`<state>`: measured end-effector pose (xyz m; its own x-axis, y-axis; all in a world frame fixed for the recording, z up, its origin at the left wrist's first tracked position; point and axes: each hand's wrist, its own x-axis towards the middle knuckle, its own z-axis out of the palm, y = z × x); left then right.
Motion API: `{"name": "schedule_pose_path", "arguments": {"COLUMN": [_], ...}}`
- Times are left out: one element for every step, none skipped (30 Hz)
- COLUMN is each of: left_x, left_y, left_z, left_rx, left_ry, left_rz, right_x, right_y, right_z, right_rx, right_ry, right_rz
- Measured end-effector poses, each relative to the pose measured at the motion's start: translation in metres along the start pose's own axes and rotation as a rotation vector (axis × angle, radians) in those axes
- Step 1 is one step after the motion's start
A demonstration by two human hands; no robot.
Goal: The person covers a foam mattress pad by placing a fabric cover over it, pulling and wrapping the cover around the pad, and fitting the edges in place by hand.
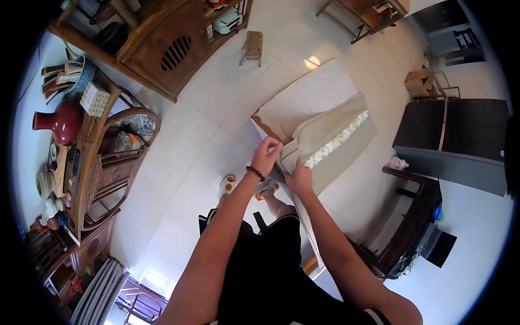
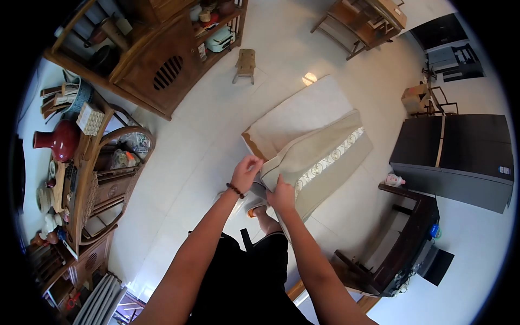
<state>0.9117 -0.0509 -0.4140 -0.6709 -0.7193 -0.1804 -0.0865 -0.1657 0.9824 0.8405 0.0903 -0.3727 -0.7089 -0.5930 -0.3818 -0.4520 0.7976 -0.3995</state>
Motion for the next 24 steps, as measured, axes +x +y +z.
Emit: {"name": "schedule_pose_path", "arguments": {"left_x": [-0.007,-0.017,-0.034,-0.055,-0.075,-0.095,-0.115,-0.132,-0.149,-0.161,-0.165,-0.165,-0.163,-0.165,-0.169,-0.170,-0.176,-0.182,-0.180,-0.177,-0.170,-0.161,-0.150,-0.138], "left_y": [-0.010,-0.021,-0.039,-0.055,-0.066,-0.071,-0.068,-0.063,-0.066,-0.070,-0.057,-0.044,-0.034,-0.027,-0.026,-0.025,-0.022,-0.013,0.000,0.008,0.013,0.017,0.019,0.019], "left_z": [0.006,0.004,-0.001,0.000,0.010,0.021,0.039,0.065,0.095,0.121,0.137,0.147,0.157,0.167,0.182,0.194,0.205,0.217,0.224,0.228,0.232,0.232,0.226,0.221], "left_rx": [-0.219,-0.220,0.058,0.335,0.363,0.389,0.108,-0.180,-0.307,-0.432,-0.466,-0.463,-0.483,-0.498,-0.428,-0.414,-0.463,-0.513,-0.455,-0.404,-0.352,-0.294,-0.310,-0.347], "left_ry": [0.101,0.095,0.153,0.204,-0.061,-0.331,-0.467,-0.595,-0.515,-0.435,-0.326,-0.334,-0.346,-0.363,-0.385,-0.399,-0.464,-0.538,-0.623,-0.727,-0.825,-0.917,-0.876,-0.666], "left_rz": [0.033,0.034,-0.053,-0.140,-0.358,-0.570,-0.702,-0.826,-0.803,-0.778,-0.823,-0.817,-0.815,-0.820,-0.770,-0.761,-0.726,-0.692,-0.688,-0.683,-0.723,-0.765,-0.759,-0.817], "right_x": [-0.004,-0.004,-0.007,-0.012,-0.017,-0.020,-0.025,-0.029,-0.032,-0.035,-0.038,-0.040,-0.043,-0.051,-0.059,-0.063,-0.072,-0.084,-0.094,-0.103,-0.113,-0.123,-0.133,-0.145], "right_y": [0.008,0.014,0.021,0.030,0.037,0.042,0.045,0.049,0.053,0.057,0.062,0.070,0.079,0.089,0.101,0.111,0.122,0.134,0.145,0.155,0.158,0.165,0.170,0.174], "right_z": [-0.011,-0.022,-0.031,-0.040,-0.049,-0.057,-0.064,-0.071,-0.080,-0.089,-0.098,-0.108,-0.117,-0.126,-0.138,-0.150,-0.162,-0.173,-0.186,-0.200,-0.215,-0.224,-0.229,-0.233], "right_rx": [0.014,0.030,0.031,0.100,0.167,0.166,0.185,0.203,0.202,0.222,0.243,0.244,0.253,0.267,0.275,0.286,0.301,0.311,0.320,0.329,0.365,0.378,0.390,0.402], "right_ry": [0.011,0.025,0.031,0.075,0.120,0.129,0.140,0.150,0.160,0.151,0.141,0.151,0.162,0.172,0.185,0.189,0.196,0.221,0.222,0.230,0.256,0.295,0.289,0.281], "right_rz": [-0.011,-0.025,-0.018,-0.042,-0.066,-0.055,-0.080,-0.108,-0.102,-0.078,-0.057,-0.056,-0.060,-0.054,-0.045,-0.021,0.012,0.028,0.016,0.003,0.016,0.025,0.020,0.015]}}
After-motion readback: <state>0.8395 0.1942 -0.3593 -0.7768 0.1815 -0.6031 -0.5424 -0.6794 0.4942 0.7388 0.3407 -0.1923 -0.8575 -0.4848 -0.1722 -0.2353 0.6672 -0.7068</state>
